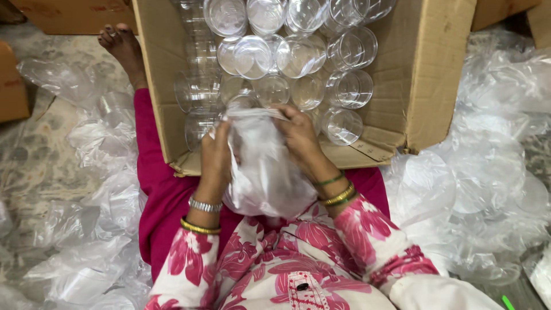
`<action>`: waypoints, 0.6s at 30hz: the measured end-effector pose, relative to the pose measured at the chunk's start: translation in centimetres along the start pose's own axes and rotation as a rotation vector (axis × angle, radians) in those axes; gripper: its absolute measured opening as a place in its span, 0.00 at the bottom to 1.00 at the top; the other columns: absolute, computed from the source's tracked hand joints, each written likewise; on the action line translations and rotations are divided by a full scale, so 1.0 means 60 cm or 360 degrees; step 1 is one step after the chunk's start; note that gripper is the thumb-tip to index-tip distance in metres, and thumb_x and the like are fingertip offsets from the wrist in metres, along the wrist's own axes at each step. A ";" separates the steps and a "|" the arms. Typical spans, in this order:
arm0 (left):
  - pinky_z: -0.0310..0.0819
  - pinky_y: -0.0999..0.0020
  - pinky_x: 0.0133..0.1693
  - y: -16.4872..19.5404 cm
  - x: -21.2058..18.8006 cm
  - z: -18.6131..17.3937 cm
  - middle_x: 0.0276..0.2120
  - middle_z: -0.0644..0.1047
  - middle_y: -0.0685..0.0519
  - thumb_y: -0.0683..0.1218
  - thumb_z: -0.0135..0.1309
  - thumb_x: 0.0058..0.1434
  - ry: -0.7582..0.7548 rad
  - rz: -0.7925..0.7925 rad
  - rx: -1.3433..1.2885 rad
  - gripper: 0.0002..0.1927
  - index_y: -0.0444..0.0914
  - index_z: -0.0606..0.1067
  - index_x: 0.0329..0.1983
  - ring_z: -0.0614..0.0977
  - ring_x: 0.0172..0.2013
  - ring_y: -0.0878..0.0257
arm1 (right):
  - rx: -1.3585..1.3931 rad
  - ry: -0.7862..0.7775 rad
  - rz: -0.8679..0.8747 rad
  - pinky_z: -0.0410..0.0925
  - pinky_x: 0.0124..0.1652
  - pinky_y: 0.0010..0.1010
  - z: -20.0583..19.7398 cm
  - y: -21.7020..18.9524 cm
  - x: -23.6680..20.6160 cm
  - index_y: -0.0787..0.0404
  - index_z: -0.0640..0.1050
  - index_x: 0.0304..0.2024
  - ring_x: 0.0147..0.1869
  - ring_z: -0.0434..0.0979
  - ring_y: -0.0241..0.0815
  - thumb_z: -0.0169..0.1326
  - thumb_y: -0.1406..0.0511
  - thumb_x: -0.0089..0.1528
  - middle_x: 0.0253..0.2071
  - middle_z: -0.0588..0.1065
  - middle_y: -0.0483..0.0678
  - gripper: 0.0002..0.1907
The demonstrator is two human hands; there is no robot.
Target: The person sits on the floor with a cardboard box of clear plastic containers on their lap. They open plastic bags, insert a container into each bag, and place the bagged containers back into the box, repeating the process one container at a time.
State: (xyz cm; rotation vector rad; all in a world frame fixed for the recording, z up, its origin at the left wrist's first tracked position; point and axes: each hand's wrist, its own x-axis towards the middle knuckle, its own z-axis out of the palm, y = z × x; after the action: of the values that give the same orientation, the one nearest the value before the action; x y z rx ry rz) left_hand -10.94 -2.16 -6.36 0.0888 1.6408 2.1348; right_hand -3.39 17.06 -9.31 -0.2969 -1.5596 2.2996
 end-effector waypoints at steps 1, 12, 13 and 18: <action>0.67 0.72 0.22 0.003 -0.019 0.008 0.25 0.77 0.55 0.51 0.52 0.68 -0.0102 0.0058 -0.0028 0.14 0.35 0.77 0.41 0.74 0.20 0.69 | 0.0051 -0.0035 -0.0091 0.72 0.46 0.25 -0.009 -0.008 -0.019 0.65 0.76 0.54 0.47 0.77 0.34 0.53 0.73 0.65 0.47 0.77 0.45 0.14; 0.61 0.78 0.22 -0.007 -0.148 0.093 0.22 0.75 0.61 0.50 0.54 0.71 -0.0644 0.0179 0.0159 0.14 0.35 0.82 0.40 0.70 0.19 0.75 | 0.0281 0.0229 0.0029 0.73 0.41 0.26 -0.153 -0.134 -0.256 0.65 0.77 0.47 0.40 0.76 0.34 0.50 0.70 0.64 0.39 0.76 0.45 0.10; 0.62 0.78 0.22 -0.009 -0.147 0.094 0.23 0.76 0.61 0.48 0.56 0.69 -0.0572 0.0160 0.0156 0.11 0.35 0.81 0.42 0.71 0.20 0.75 | 0.0241 0.0337 -0.0035 0.73 0.40 0.26 -0.173 -0.160 -0.277 0.65 0.77 0.46 0.39 0.76 0.34 0.50 0.70 0.63 0.38 0.75 0.45 0.10; 0.70 0.77 0.37 -0.014 -0.135 0.077 0.35 0.76 0.55 0.39 0.65 0.61 -0.0684 0.0211 -0.0115 0.19 0.32 0.74 0.55 0.76 0.34 0.72 | -0.0687 0.0821 -0.0699 0.65 0.28 0.25 -0.314 -0.281 -0.372 0.68 0.73 0.38 0.25 0.67 0.33 0.49 0.71 0.73 0.28 0.70 0.46 0.08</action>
State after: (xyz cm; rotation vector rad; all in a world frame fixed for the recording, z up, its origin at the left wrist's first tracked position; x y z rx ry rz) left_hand -1.95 -0.90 -4.07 0.6043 1.3356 2.0826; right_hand 26.66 30.01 -1.18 -0.5408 -1.6213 1.4038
